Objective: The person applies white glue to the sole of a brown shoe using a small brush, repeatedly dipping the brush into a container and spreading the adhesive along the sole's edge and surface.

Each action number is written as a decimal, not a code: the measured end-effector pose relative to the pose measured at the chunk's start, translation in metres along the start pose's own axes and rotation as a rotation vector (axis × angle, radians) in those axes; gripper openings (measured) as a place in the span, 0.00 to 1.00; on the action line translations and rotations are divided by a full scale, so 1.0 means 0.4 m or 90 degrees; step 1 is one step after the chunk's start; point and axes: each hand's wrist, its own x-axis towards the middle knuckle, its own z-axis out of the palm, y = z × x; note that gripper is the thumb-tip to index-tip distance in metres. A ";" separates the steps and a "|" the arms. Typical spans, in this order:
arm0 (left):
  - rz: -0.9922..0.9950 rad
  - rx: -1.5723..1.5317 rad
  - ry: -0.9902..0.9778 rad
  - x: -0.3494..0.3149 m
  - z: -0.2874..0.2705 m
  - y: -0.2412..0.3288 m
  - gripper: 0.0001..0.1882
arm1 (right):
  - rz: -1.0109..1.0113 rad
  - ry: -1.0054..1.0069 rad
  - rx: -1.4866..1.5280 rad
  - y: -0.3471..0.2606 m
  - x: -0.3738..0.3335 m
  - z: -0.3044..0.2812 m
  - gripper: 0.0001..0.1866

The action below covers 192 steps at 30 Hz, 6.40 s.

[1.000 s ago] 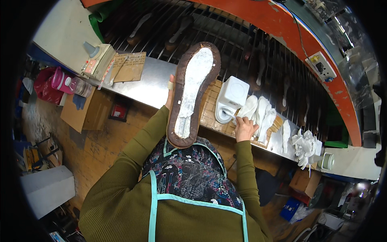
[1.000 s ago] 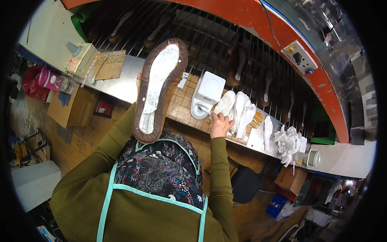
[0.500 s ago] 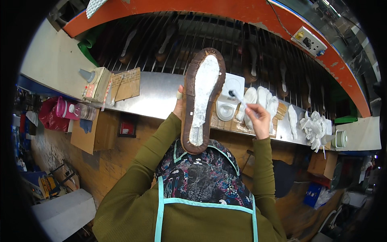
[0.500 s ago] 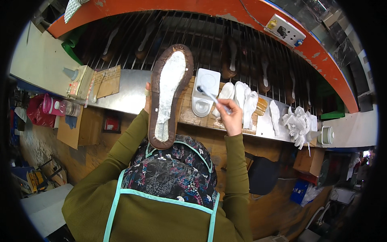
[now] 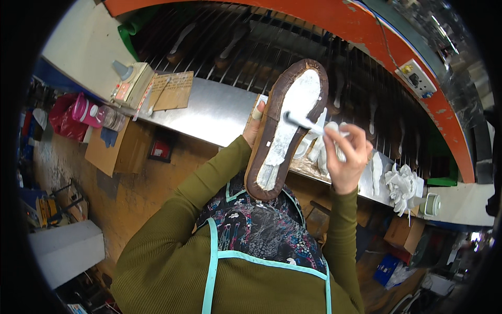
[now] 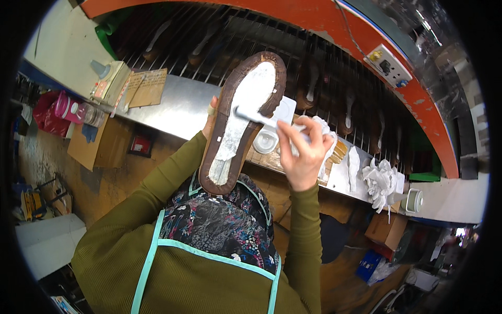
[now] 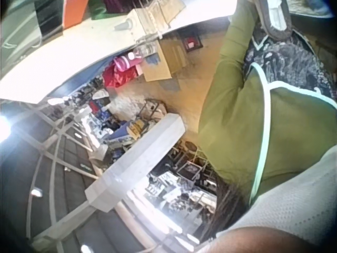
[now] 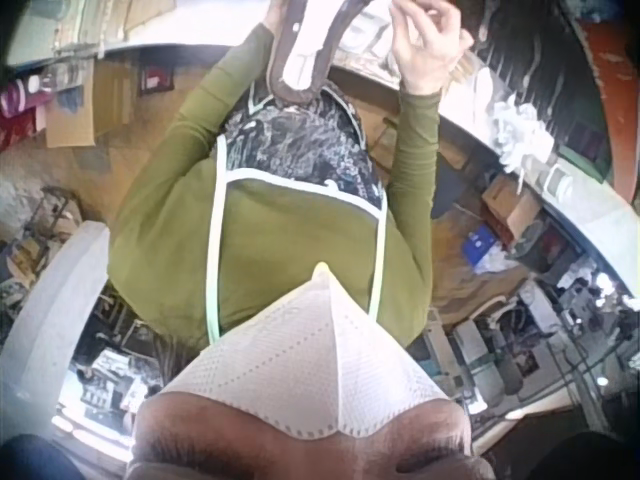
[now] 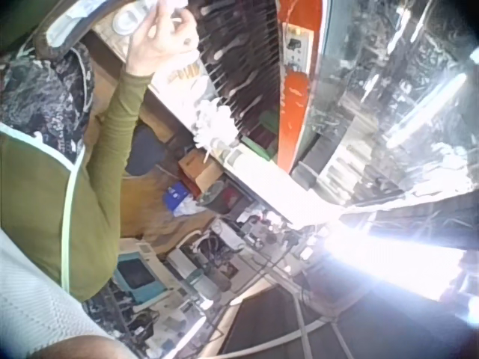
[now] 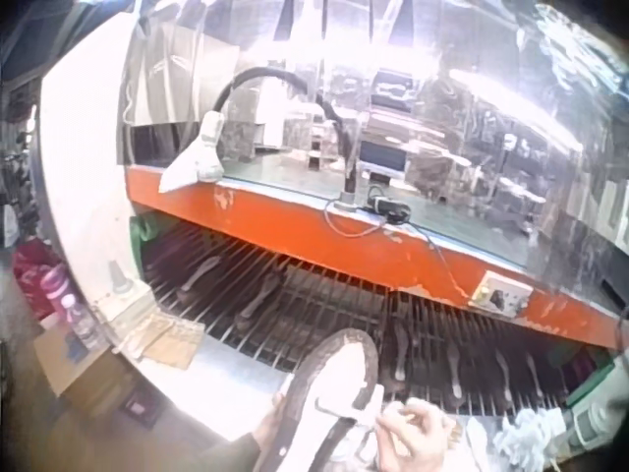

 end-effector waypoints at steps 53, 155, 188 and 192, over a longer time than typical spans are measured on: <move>0.022 0.135 0.103 -0.046 -0.151 0.108 0.56 | 0.025 0.107 -0.040 -0.041 0.088 0.232 0.10; 0.330 0.286 0.068 -0.282 0.012 0.206 0.66 | 0.239 -0.095 -0.184 0.197 -0.399 0.227 0.06; 0.637 0.498 0.194 -0.245 0.063 0.260 0.39 | 0.156 -0.152 -0.277 0.230 -0.367 0.302 0.04; 0.678 0.697 0.164 -0.241 0.046 0.263 0.36 | 0.195 -0.196 -0.248 0.218 -0.357 0.283 0.04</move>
